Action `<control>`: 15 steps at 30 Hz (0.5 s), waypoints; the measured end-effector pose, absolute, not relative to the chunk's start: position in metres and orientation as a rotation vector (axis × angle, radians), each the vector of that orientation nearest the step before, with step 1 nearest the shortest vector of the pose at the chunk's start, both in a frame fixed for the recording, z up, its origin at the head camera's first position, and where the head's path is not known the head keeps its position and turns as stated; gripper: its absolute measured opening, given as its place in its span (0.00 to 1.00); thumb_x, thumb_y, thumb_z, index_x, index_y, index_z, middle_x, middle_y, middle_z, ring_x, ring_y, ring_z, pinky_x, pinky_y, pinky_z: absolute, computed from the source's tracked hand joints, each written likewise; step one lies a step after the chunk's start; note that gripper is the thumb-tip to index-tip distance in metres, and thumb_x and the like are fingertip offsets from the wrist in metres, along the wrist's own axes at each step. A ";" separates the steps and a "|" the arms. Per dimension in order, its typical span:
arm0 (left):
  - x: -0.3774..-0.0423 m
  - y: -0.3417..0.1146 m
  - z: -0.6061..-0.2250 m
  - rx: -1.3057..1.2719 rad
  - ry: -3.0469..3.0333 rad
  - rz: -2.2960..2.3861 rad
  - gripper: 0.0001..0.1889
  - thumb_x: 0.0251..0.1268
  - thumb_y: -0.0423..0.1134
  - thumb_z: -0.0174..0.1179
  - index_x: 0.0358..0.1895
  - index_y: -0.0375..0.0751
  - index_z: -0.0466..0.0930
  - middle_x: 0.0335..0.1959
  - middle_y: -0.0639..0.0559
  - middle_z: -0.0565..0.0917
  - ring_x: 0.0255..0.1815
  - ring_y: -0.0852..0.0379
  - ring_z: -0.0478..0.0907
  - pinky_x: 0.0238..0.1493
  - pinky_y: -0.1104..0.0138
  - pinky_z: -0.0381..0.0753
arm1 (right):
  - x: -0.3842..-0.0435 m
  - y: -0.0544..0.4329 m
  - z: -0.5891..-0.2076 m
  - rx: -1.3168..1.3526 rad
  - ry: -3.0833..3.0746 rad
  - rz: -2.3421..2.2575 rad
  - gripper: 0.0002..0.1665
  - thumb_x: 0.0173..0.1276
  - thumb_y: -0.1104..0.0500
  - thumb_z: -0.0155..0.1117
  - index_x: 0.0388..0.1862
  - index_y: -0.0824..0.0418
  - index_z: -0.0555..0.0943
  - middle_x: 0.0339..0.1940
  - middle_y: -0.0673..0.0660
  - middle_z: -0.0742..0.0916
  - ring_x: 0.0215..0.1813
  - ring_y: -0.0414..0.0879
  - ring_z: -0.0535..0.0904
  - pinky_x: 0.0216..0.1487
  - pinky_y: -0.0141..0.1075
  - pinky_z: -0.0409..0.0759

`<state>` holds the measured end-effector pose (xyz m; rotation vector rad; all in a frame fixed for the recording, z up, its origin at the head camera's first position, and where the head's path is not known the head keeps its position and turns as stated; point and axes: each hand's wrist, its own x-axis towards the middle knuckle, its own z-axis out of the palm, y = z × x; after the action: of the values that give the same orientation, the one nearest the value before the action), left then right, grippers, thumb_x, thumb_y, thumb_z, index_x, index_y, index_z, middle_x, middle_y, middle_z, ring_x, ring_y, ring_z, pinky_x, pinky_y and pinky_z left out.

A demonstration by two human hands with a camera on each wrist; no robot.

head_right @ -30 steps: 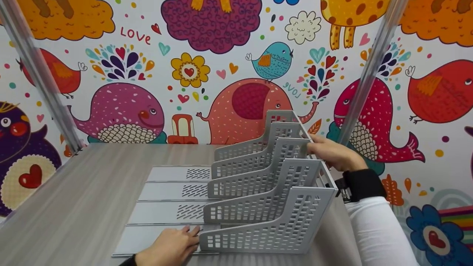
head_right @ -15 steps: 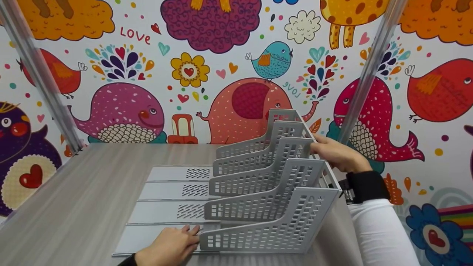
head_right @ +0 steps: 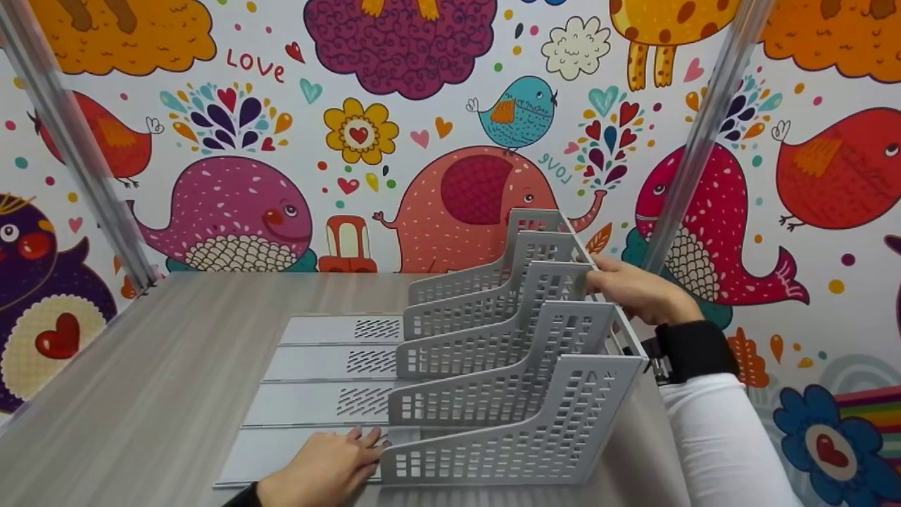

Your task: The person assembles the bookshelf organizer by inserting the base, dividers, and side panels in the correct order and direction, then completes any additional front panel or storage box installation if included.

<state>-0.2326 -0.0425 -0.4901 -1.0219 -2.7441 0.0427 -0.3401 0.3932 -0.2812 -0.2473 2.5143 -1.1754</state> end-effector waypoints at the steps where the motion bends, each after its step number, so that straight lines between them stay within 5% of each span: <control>1: -0.232 -0.042 -0.490 -1.022 -2.748 0.045 0.13 0.70 0.48 0.57 0.53 0.58 0.85 0.52 0.54 0.88 0.41 0.52 0.86 0.24 0.61 0.81 | -0.340 0.393 -0.281 -0.247 2.519 -1.166 0.43 0.78 0.55 0.45 0.84 0.56 0.38 0.71 0.76 0.69 0.52 0.53 0.83 0.53 0.48 0.85; 10: -0.232 -0.044 -0.486 -1.045 -2.712 0.070 0.14 0.71 0.46 0.55 0.54 0.57 0.84 0.53 0.53 0.87 0.38 0.52 0.84 0.24 0.61 0.80 | -0.335 0.394 -0.274 -0.270 2.533 -1.128 0.47 0.81 0.35 0.36 0.83 0.59 0.37 0.79 0.75 0.57 0.78 0.77 0.54 0.67 0.63 0.73; 13: -0.231 -0.044 -0.486 -1.054 -2.749 0.064 0.15 0.70 0.44 0.55 0.56 0.57 0.83 0.55 0.52 0.87 0.40 0.51 0.85 0.25 0.61 0.81 | -0.317 0.391 -0.262 -0.251 2.726 -1.020 0.48 0.80 0.33 0.34 0.83 0.63 0.40 0.77 0.77 0.59 0.74 0.79 0.59 0.65 0.63 0.74; 15: -0.231 -0.043 -0.486 -1.057 -2.774 0.067 0.16 0.69 0.43 0.55 0.57 0.56 0.83 0.56 0.52 0.87 0.43 0.51 0.85 0.26 0.61 0.81 | -0.293 0.385 -0.253 -0.216 2.948 -1.002 0.46 0.80 0.36 0.38 0.82 0.65 0.45 0.75 0.79 0.63 0.67 0.76 0.69 0.58 0.46 0.83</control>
<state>-0.2308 -0.0434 -0.4859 -1.0570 -2.7744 0.0674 -0.2930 0.3848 -0.2533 -0.2159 2.9482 -1.0020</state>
